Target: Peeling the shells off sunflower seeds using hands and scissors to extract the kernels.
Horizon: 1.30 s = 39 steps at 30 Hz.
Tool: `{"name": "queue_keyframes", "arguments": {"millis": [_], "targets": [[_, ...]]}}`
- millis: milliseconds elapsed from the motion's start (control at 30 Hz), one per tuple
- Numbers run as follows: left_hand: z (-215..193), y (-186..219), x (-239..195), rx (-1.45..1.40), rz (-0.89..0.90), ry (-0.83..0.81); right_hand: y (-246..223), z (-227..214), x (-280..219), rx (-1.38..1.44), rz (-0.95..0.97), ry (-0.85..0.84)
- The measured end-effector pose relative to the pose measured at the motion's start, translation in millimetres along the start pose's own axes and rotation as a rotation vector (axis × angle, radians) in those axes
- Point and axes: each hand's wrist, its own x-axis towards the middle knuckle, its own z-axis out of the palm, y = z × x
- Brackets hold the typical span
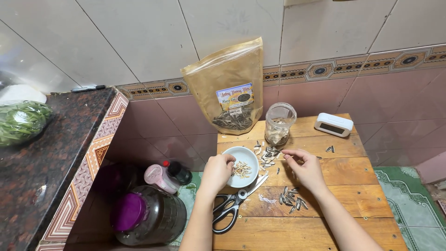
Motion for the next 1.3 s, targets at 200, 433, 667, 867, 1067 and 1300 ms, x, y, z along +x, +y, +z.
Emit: {"name": "queue_keyframes", "arguments": {"millis": [200, 433, 667, 867, 1067, 1300], "targets": [[-8, -5, -1, 0.114, 0.151, 0.001, -2, 0, -2, -0.059, 0.036, -0.029], [-5, -11, 2, -0.054, 0.174, 0.023, -1, 2, -3, -0.065, 0.035, -0.044], [-5, -10, 1, 0.017, 0.144, 0.013, 1, 4, -4, -0.068, 0.033, -0.082], [-6, -15, 2, -0.053, 0.21, -0.026, -38, 16, -18, -0.146, -0.171, -0.109], [10, -3, 13, -0.117, 0.304, 0.06, -84, 4, -6, -0.275, -0.293, -0.193], [76, 40, 49, 0.223, 0.612, -0.045, -44, -26, -14, -0.347, -0.002, -0.092]]}}
